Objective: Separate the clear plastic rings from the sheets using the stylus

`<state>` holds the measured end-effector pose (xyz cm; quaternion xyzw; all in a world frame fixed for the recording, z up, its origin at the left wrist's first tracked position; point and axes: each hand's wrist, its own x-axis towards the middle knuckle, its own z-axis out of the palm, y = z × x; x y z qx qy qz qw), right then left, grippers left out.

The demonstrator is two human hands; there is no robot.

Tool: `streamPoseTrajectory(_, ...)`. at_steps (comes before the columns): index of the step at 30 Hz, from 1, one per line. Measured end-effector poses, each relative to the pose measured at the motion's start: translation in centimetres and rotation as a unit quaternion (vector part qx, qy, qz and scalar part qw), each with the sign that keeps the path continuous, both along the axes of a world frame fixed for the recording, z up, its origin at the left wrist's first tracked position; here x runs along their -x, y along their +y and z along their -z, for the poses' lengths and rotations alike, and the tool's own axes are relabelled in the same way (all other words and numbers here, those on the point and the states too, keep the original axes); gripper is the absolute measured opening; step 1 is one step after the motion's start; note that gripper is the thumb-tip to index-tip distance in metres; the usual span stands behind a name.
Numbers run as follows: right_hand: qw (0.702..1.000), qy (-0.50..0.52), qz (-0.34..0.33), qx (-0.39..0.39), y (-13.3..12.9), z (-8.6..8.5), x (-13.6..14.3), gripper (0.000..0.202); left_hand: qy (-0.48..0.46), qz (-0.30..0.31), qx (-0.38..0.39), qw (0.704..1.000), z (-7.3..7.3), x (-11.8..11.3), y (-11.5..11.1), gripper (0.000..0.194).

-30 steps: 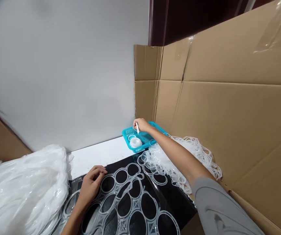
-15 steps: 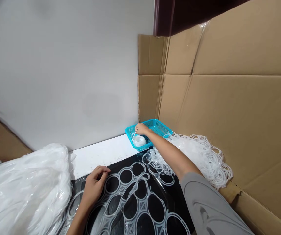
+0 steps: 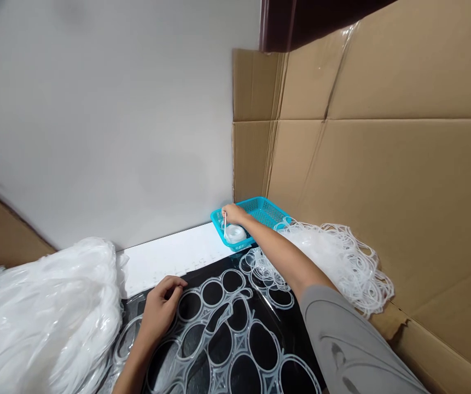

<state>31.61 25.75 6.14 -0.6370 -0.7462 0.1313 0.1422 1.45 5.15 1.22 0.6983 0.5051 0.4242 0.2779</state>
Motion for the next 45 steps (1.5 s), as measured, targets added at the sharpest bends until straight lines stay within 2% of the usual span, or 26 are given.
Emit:
streamPoseTrajectory(5, 0.999, -0.006, -0.031, 0.014, -0.2, 0.2, 0.4, 0.015, -0.003, 0.001, 0.004, 1.000, 0.3, 0.0, 0.0, 0.023)
streamPoseTrajectory(13, 0.998, -0.051, -0.032, 0.011, -0.6, -0.4, 0.6, 0.011, 0.011, 0.004, 0.003, 1.000, 0.0, -0.2, -0.2, 0.024)
streamPoseTrajectory(20, 0.996, -0.079, 0.030, 0.018, -0.5, -1.3, -0.1, 0.015, 0.017, 0.001, -0.003, 1.000, 0.1, -0.3, -0.1, 0.024)
streamPoseTrajectory(26, 0.993, -0.080, 0.063, 0.051, -0.3, -0.6, -0.1, 0.026, 0.022, 0.003, 0.003, 1.000, 0.1, -0.2, -0.1, 0.025)
streamPoseTrajectory(33, 0.993, -0.074, 0.067, 0.056, 0.0, 0.1, 0.0, 0.017, 0.022, 0.000, 0.005, 1.000, -0.1, -0.2, -0.1, 0.025)
streamPoseTrajectory(45, 0.991, -0.075, 0.095, 0.059, 0.1, -0.8, -1.5, 0.013, 0.022, 0.003, 0.009, 1.000, 0.1, -0.1, 0.0, 0.024)
